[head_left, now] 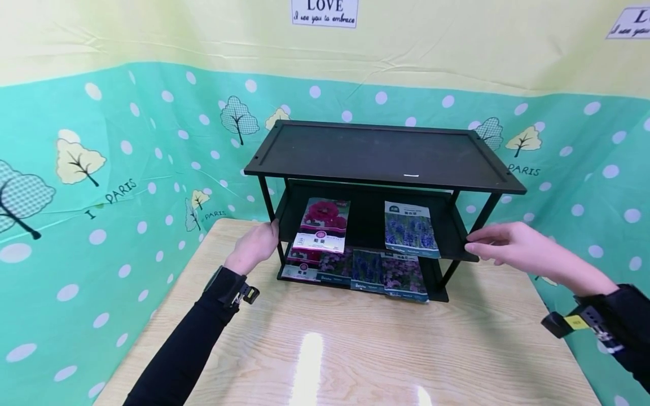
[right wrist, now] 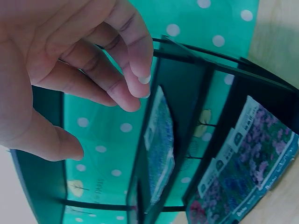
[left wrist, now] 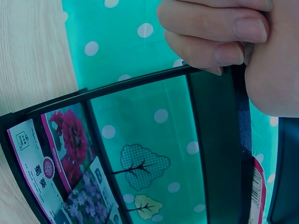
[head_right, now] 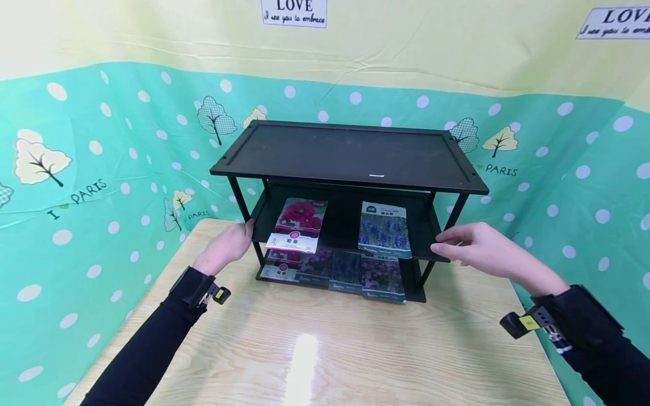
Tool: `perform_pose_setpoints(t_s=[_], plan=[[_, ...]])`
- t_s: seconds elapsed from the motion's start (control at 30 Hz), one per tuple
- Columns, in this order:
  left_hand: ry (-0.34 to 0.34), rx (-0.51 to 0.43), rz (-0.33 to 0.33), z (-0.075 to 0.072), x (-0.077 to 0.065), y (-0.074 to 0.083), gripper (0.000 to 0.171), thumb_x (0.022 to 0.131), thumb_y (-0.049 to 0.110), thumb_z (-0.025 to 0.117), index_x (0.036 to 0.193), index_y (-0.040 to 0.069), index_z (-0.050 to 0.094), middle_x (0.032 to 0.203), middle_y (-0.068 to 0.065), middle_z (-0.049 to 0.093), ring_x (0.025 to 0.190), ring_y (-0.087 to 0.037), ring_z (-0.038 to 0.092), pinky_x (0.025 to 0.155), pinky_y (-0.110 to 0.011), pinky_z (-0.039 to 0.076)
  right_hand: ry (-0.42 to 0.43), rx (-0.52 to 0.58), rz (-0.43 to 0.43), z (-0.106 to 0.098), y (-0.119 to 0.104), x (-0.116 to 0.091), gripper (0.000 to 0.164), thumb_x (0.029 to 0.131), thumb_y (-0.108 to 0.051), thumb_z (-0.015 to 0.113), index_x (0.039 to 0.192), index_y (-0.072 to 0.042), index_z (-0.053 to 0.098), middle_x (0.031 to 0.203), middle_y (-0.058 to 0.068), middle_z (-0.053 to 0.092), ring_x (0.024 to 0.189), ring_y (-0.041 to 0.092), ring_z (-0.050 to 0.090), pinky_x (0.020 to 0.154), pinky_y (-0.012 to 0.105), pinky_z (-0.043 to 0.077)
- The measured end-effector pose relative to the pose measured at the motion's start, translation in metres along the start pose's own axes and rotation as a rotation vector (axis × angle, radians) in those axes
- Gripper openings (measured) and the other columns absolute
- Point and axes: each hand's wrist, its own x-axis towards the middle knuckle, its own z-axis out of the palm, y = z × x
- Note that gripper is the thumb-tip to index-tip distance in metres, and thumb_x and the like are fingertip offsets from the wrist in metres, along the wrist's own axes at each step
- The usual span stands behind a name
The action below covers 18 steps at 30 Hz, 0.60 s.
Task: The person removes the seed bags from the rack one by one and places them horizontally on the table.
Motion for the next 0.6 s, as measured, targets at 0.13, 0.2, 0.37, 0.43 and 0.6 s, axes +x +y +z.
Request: perform_pose_setpoints(t_s=[0.13,0.2,0.37,0.43,0.6], plan=[[-0.025,-0.012,-0.023,0.001,0.001,-0.001,0.039,0.100,0.016,0.030,0.132,-0.001,0.046,0.104,-0.018,0.064,0.062,-0.021,0.057,0.042,-0.036,0.045,-0.021,0.025,0.000,0.008,0.001,0.003,0.056,0.090,-0.050,0.057,0.123,-0.004,0.059,0.111,0.013,0.065,0.087,0.017,0.062,0.065,0.027,0.052],[-0.026,-0.002,-0.021,0.001,0.001,-0.001,0.039,0.100,0.015,0.030,0.132,-0.001,0.046,0.104,-0.019,0.064,0.062,-0.021,0.057,0.042,-0.036,0.045,-0.037,0.035,0.002,0.011,0.001,0.005,0.056,0.089,-0.050,0.057,0.122,-0.004,0.059,0.111,0.012,0.065,0.088,0.018,0.062,0.066,0.026,0.052],[-0.004,0.027,0.008,0.002,0.000,-0.001,0.038,0.099,0.011,0.033,0.130,-0.004,0.047,0.100,-0.020,0.064,0.060,-0.022,0.059,0.042,-0.037,0.046,-0.080,0.064,0.007,0.017,0.002,0.012,0.056,0.090,-0.048,0.057,0.123,-0.003,0.058,0.107,0.009,0.067,0.089,0.018,0.061,0.067,0.028,0.053],[0.008,0.034,0.022,0.001,0.000,-0.001,0.037,0.098,0.010,0.033,0.129,-0.005,0.048,0.099,-0.020,0.064,0.060,-0.023,0.059,0.043,-0.037,0.047,-0.092,0.074,0.010,0.018,0.002,0.015,0.055,0.091,-0.047,0.056,0.123,-0.002,0.058,0.104,0.008,0.068,0.087,0.017,0.061,0.068,0.029,0.054],[0.025,0.052,0.068,0.001,0.000,-0.003,0.037,0.098,0.008,0.033,0.128,-0.008,0.048,0.102,-0.023,0.064,0.062,-0.026,0.061,0.045,-0.039,0.049,-0.115,0.123,0.043,0.022,0.005,0.022,0.055,0.091,-0.045,0.056,0.123,-0.001,0.058,0.102,0.006,0.068,0.088,0.016,0.061,0.070,0.031,0.054]])
